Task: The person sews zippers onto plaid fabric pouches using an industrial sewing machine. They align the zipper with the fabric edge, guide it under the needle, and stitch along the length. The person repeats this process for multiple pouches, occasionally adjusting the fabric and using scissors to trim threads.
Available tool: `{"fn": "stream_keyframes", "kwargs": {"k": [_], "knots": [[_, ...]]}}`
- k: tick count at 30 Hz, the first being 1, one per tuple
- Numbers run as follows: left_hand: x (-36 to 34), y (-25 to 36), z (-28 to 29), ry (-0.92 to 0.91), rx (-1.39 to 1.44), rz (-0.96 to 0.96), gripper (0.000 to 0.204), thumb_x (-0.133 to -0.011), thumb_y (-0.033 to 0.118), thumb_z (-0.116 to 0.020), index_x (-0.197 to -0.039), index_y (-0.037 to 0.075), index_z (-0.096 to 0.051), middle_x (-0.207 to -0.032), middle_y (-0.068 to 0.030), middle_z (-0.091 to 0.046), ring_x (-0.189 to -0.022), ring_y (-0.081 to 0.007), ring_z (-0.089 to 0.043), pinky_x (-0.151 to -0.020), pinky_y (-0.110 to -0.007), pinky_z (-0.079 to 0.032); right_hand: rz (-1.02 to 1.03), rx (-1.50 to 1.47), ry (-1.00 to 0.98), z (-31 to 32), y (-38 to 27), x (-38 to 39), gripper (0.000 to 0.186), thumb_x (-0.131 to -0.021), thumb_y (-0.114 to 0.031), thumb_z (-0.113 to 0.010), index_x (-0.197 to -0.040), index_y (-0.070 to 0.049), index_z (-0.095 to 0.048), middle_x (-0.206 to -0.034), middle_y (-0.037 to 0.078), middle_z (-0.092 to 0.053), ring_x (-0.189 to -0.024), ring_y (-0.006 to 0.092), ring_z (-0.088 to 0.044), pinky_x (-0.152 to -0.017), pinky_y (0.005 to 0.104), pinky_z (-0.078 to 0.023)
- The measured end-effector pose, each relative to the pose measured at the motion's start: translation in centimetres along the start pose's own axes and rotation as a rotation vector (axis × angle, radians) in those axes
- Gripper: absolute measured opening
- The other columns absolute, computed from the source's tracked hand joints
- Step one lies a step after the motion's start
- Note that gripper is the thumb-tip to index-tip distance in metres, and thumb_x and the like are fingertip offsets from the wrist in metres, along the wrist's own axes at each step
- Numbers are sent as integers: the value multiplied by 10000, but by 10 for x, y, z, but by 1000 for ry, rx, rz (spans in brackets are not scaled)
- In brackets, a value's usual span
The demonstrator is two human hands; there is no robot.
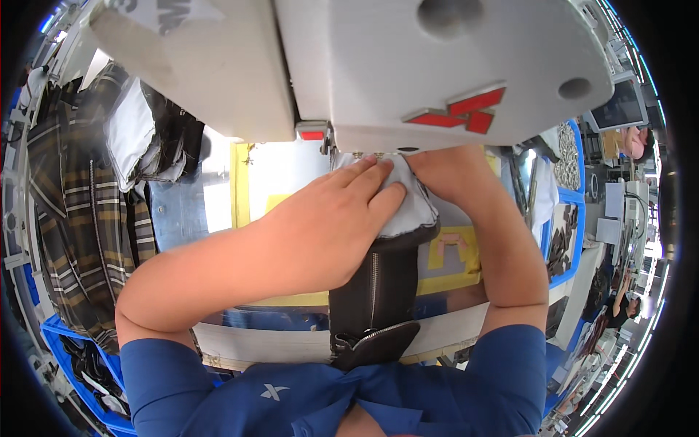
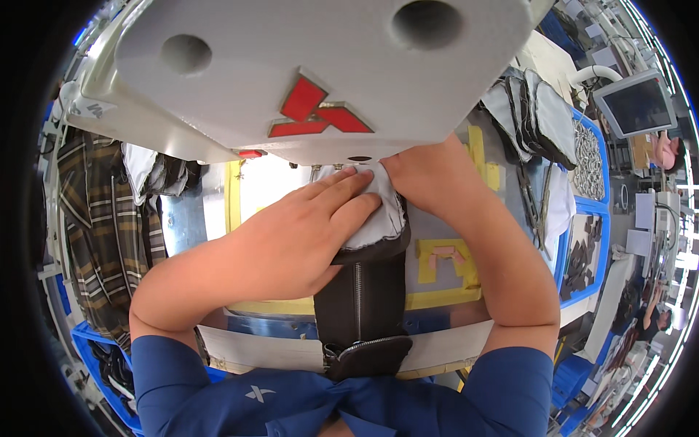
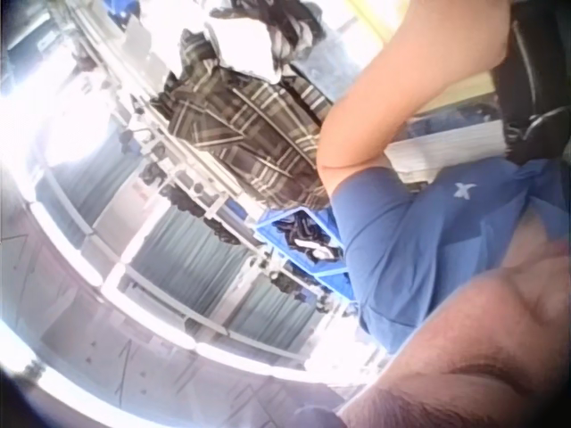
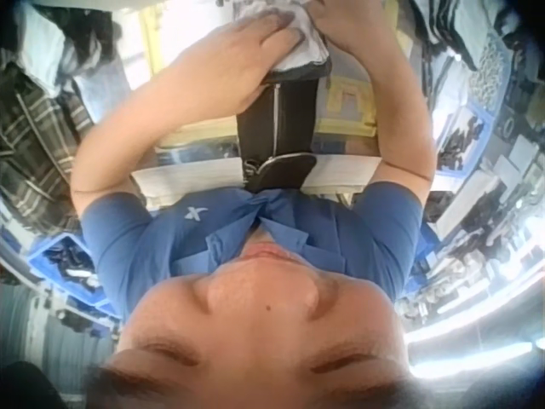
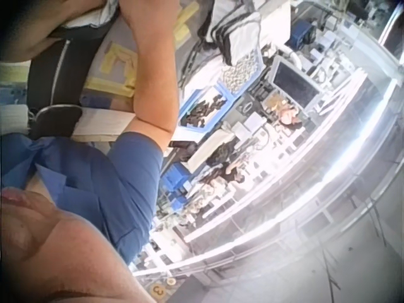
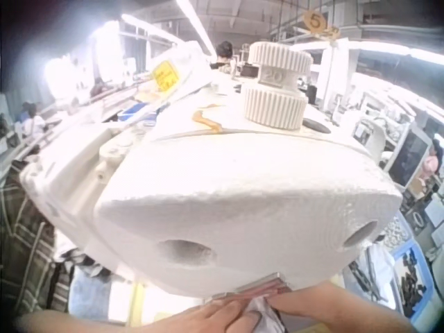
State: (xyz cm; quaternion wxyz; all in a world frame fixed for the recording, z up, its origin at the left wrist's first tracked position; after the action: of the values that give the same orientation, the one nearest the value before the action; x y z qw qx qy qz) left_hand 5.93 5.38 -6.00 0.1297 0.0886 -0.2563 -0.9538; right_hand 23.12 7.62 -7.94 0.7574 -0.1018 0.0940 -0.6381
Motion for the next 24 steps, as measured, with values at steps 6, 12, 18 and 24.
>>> {"fn": "stream_keyframes", "kwargs": {"k": [6,12,18,24], "knots": [[1,0,-9,-25,-131,-6,725,-821,-8,-618,-1523,-104,-462,-1500,-371,-525,-1431,-499,-534,-1217,-498,-444,31,85,57,-3,-3,2,230,-934,-124,-614,-1053,-30,-787,-1046,151,-778,-1025,352,-733,-922,461,-573],[0,4,-7,-53,-187,-28,713,-811,-18,-633,-1501,-110,-479,-1457,-386,-542,-1395,-509,-557,-1201,-491,-464,73,14,122,-3,0,0,242,-936,-118,-612,-1077,-17,-780,-1012,167,-771,-992,371,-729,-888,470,-572],[3,4,-1,-161,-228,-3,745,-777,-10,-679,-1487,-120,-481,-1444,-387,-547,-1374,-511,-569,-1189,-481,-476,8,-162,132,1,-15,-5,272,-931,-129,-658,-1167,-42,-763,-1078,168,-779,-1026,387,-722,-890,463,-570],[2,5,3,-276,-207,102,681,-775,6,-691,-1423,-126,-526,-1428,-401,-549,-1345,-507,-590,-1138,-474,-517,-29,-341,167,5,-24,-6,326,-914,-164,-699,-1223,-74,-750,-1159,166,-774,-1074,383,-718,-913,447,-567]]}}
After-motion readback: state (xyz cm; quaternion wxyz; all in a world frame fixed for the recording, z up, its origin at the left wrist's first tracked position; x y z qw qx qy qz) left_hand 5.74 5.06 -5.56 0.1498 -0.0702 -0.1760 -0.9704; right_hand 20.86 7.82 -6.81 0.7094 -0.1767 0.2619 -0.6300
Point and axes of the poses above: each hand's wrist, its own x-axis away from the middle knuckle, its own z-axis out of the back of the hand, y = z × x, the point moved 6 cm from there along -x, towards the middle knuckle
